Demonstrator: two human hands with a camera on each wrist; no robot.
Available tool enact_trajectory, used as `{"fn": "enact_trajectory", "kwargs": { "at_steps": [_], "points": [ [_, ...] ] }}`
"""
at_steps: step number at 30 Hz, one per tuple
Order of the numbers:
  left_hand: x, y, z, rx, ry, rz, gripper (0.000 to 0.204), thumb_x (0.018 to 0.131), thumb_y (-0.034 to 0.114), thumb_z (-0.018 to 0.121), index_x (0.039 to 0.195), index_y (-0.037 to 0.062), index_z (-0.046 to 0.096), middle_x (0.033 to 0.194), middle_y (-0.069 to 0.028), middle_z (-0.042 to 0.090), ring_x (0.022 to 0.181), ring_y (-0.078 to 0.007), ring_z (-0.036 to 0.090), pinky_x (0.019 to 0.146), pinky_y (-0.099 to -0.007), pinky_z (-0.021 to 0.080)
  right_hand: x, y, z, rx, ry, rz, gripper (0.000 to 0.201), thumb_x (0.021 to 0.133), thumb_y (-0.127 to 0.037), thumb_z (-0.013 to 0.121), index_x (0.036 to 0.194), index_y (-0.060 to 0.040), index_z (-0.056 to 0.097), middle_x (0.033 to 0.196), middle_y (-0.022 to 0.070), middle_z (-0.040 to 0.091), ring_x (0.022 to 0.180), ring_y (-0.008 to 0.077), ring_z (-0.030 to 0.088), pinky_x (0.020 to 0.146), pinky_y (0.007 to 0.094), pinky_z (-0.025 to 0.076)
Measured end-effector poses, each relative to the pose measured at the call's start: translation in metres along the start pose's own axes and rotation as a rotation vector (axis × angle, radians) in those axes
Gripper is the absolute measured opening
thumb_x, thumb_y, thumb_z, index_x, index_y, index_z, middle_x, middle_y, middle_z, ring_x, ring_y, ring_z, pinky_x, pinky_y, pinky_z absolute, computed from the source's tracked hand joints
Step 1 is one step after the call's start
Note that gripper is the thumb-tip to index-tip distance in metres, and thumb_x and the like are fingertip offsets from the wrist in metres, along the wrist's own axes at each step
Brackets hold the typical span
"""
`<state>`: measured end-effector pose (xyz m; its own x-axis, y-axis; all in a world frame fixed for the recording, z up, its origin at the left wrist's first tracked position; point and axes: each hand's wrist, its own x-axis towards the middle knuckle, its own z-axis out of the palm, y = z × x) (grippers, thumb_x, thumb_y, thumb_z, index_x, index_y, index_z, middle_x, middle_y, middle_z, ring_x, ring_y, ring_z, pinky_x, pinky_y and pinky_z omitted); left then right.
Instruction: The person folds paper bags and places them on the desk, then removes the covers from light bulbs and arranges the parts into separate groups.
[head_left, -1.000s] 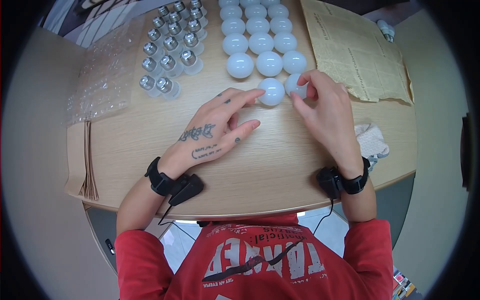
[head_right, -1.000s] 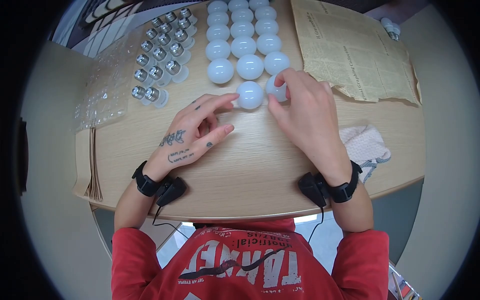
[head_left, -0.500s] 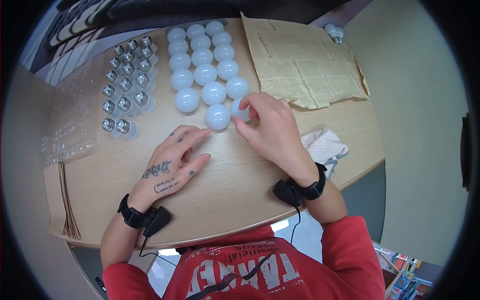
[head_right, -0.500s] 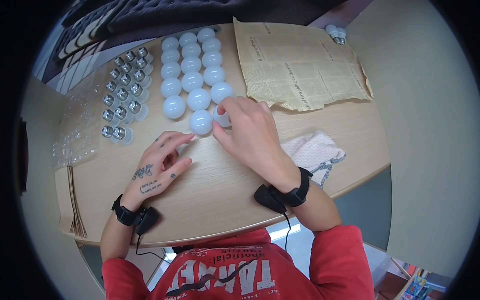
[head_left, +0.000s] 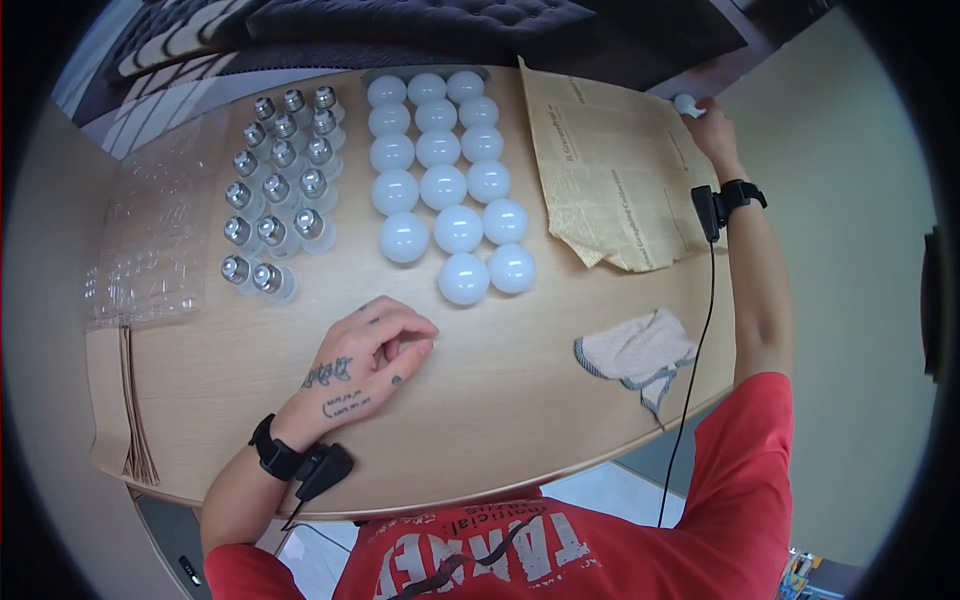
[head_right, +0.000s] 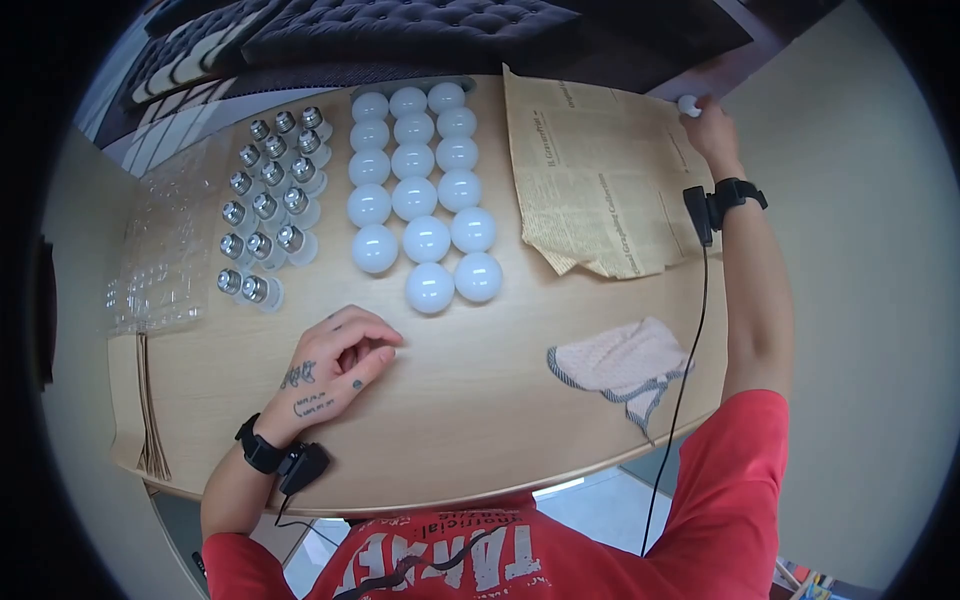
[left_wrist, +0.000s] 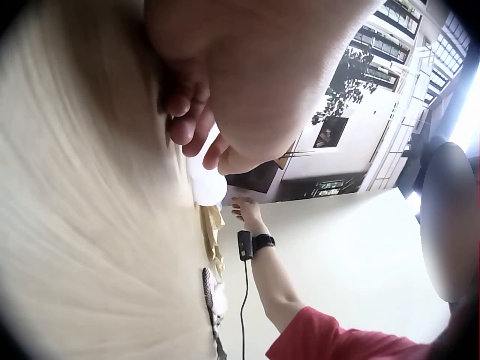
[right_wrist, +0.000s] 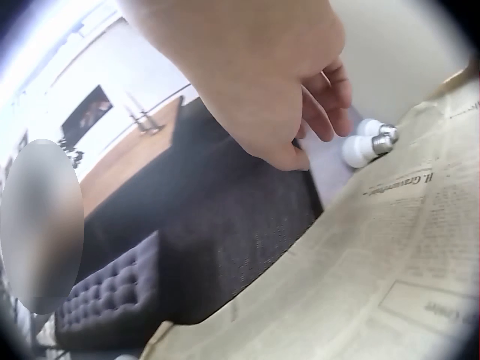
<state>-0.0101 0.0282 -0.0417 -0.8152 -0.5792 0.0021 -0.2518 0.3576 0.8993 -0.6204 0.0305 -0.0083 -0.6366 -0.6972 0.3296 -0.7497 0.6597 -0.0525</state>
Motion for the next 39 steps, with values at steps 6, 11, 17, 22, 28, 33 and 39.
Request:
{"fn": "enact_trajectory", "kwargs": {
  "at_steps": [6, 11, 17, 22, 28, 33, 39],
  "points": [
    [0.004, -0.006, -0.001, -0.047, -0.002, 0.032, 0.023, 0.087, 0.002, 0.071, 0.109, 0.0074, 0.070, 0.100, -0.0068, 0.066, 0.064, -0.0135, 0.055, 0.060, -0.0277, 0.047, 0.049, 0.036, 0.063, -0.095, -0.007, 0.040, 0.062, 0.086, -0.035, 0.069, 0.136, -0.0051, 0.049, 0.134, 0.0235, 0.058, 0.122, 0.0421, 0.058, 0.100, 0.0490, 0.049],
    [0.006, -0.003, -0.004, -0.078, -0.025, -0.036, 0.022, 0.087, 0.002, 0.071, 0.109, 0.0073, 0.072, 0.101, -0.0070, 0.066, 0.063, -0.0123, 0.056, 0.057, -0.0264, 0.047, 0.064, 0.038, 0.077, -0.155, 0.010, 0.084, 0.068, 0.086, -0.039, 0.070, 0.138, -0.0017, 0.046, 0.138, 0.0252, 0.053, 0.124, 0.0427, 0.056, 0.102, 0.0491, 0.048],
    [0.007, -0.004, -0.004, -0.053, -0.026, -0.021, 0.019, 0.088, 0.003, 0.072, 0.107, 0.0067, 0.073, 0.101, -0.0071, 0.066, 0.066, -0.0119, 0.061, 0.055, -0.0250, 0.050, 0.068, 0.038, 0.079, -0.157, 0.041, 0.031, 0.074, 0.085, -0.042, 0.070, 0.136, 0.0060, 0.046, 0.132, 0.0325, 0.055, 0.122, 0.0478, 0.055, 0.102, 0.0499, 0.047],
    [0.006, -0.007, -0.003, -0.122, -0.019, -0.006, 0.017, 0.088, 0.002, 0.071, 0.106, 0.0048, 0.072, 0.102, -0.0078, 0.066, 0.067, -0.0121, 0.060, 0.057, -0.0262, 0.048, 0.098, 0.069, 0.096, -0.056, -0.069, -0.096, 0.069, 0.086, -0.043, 0.070, 0.131, 0.0059, 0.053, 0.127, 0.0323, 0.060, 0.122, 0.0452, 0.058, 0.102, 0.0489, 0.047],
    [0.003, -0.008, -0.005, -0.108, -0.028, -0.017, 0.017, 0.091, 0.006, 0.071, 0.107, 0.0069, 0.072, 0.104, -0.0053, 0.067, 0.067, -0.0113, 0.059, 0.058, -0.0266, 0.048, 0.094, 0.061, 0.108, -0.231, 0.054, -0.049, 0.063, 0.091, -0.046, 0.064, 0.141, -0.0110, 0.050, 0.137, 0.0253, 0.057, 0.125, 0.0451, 0.055, 0.102, 0.0512, 0.047],
    [0.002, -0.009, -0.004, -0.105, -0.034, -0.026, 0.016, 0.092, 0.009, 0.070, 0.108, 0.0073, 0.071, 0.098, -0.0036, 0.065, 0.065, -0.0104, 0.056, 0.059, -0.0250, 0.046, 0.071, 0.038, 0.069, -0.133, 0.104, -0.180, 0.066, 0.092, -0.048, 0.062, 0.144, -0.0105, 0.046, 0.139, 0.0246, 0.055, 0.127, 0.0455, 0.054, 0.102, 0.0510, 0.047],
    [-0.003, -0.005, -0.001, -0.122, 0.085, -0.022, 0.014, 0.094, 0.010, 0.068, 0.106, 0.0050, 0.070, 0.089, -0.0017, 0.063, 0.068, -0.0069, 0.053, 0.062, -0.0223, 0.044, -0.041, -0.059, -0.058, 0.214, 0.213, -0.233, 0.057, 0.093, -0.039, 0.067, 0.141, -0.0104, 0.054, 0.122, 0.0199, 0.065, 0.110, 0.0290, 0.066, 0.091, 0.0368, 0.053]
  ]
}}
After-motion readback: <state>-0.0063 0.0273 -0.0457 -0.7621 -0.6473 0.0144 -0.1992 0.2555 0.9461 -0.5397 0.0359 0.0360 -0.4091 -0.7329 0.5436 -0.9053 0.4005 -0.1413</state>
